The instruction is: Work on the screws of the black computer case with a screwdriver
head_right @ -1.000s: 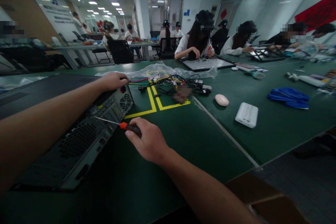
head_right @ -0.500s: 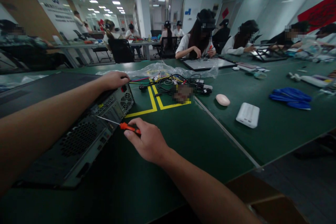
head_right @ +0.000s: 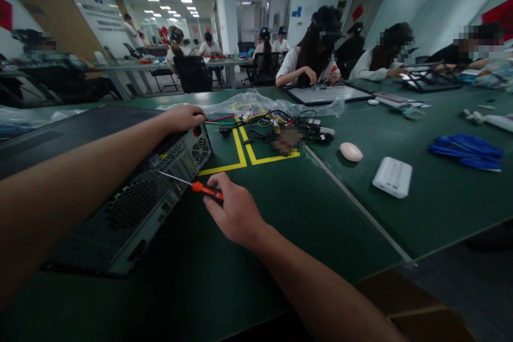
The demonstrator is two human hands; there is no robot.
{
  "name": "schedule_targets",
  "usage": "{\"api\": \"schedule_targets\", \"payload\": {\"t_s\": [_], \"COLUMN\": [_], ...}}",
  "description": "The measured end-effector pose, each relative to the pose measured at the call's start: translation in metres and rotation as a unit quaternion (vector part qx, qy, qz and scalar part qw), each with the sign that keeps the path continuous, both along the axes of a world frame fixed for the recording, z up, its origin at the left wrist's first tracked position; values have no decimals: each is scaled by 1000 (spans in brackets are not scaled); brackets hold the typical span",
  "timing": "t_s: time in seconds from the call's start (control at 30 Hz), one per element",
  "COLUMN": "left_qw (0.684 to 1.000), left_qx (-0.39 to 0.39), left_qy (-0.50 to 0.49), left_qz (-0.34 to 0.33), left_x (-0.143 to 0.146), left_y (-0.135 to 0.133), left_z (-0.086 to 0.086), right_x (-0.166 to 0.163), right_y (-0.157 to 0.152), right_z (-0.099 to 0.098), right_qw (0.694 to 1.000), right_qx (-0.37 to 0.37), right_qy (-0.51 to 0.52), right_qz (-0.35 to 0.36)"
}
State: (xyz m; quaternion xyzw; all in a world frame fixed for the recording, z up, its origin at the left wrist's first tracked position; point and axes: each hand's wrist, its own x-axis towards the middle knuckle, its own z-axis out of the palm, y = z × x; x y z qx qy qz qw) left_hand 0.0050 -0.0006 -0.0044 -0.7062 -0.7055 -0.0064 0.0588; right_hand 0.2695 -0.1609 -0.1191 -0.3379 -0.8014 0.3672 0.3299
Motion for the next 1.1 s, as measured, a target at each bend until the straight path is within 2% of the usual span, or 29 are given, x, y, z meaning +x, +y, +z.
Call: {"api": "schedule_targets", "payload": {"t_s": [0.67,1.1], "left_qw": [1000,1000], "left_qx": [-3,7], "left_qy": [6,-1], "left_qz": [-3,-7], "left_x": [4,1], "left_y": [-3,0], "left_z": [2,0], "right_x": [1,1], "right_y": [1,2], "right_z": [2,2], "right_qw": [1000,999], "right_qx": [-3,27], "right_qy": [4,34], "right_qz": [6,1]}}
